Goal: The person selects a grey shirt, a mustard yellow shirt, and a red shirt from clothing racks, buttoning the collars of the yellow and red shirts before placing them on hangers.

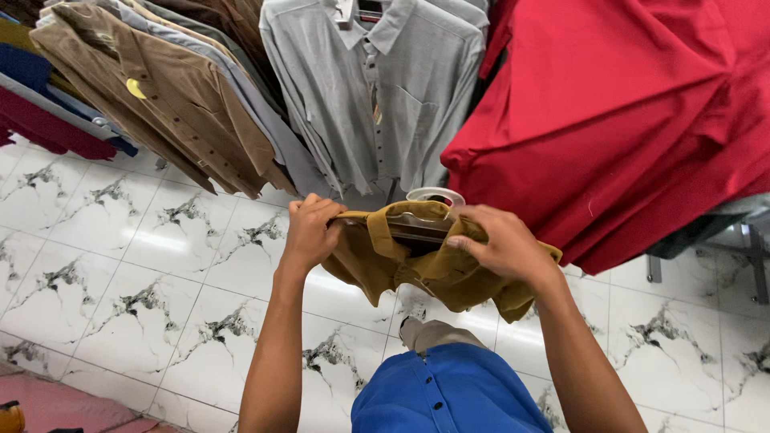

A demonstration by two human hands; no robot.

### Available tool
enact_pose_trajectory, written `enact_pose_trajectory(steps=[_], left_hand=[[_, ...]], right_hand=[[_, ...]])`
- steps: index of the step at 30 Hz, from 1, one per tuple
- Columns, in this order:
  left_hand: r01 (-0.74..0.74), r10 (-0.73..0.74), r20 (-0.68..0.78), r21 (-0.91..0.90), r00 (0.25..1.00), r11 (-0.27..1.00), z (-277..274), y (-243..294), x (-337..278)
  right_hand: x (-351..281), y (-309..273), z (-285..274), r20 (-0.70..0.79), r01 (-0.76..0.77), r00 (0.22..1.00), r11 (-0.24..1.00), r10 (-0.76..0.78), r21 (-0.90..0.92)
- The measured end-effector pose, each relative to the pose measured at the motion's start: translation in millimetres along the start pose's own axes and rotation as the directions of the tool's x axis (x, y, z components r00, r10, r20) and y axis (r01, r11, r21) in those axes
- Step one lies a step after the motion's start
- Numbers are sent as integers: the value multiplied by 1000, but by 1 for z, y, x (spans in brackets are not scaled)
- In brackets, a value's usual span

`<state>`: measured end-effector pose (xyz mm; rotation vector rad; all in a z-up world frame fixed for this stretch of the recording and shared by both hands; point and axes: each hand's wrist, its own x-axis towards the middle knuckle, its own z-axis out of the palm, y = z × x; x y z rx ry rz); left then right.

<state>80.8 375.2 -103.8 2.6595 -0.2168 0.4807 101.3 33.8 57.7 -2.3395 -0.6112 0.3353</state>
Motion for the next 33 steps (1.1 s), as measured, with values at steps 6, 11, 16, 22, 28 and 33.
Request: enact_pose_trajectory(steps=[6, 11, 16, 22, 28, 33], left_hand=[[26, -30, -46, -82, 998, 996, -34, -37, 53], [-2, -8, -96, -106, 995, 994, -60, -65, 105], [-42, 22, -128, -156, 992, 987, -85, -92, 158], [-164, 141, -133, -183, 981, 969, -91, -141, 215], [-221, 225, -22, -297, 974, 929, -73, -190, 240], [-254, 257, -54, -443, 965, 860, -54, -209, 246]], right_hand=[[64, 24, 37, -6, -75, 997, 982, 75, -174], [120, 27, 43, -143, -115, 986, 979, 91, -169], [167, 5, 30, -289, -183, 949, 967, 126, -178], [215, -31, 21, -419, -147, 907, 964, 42, -222], [241, -43, 41, -442, -137, 897, 933, -25, -332], [237, 11, 88, -597, -209, 776, 811, -202, -546]])
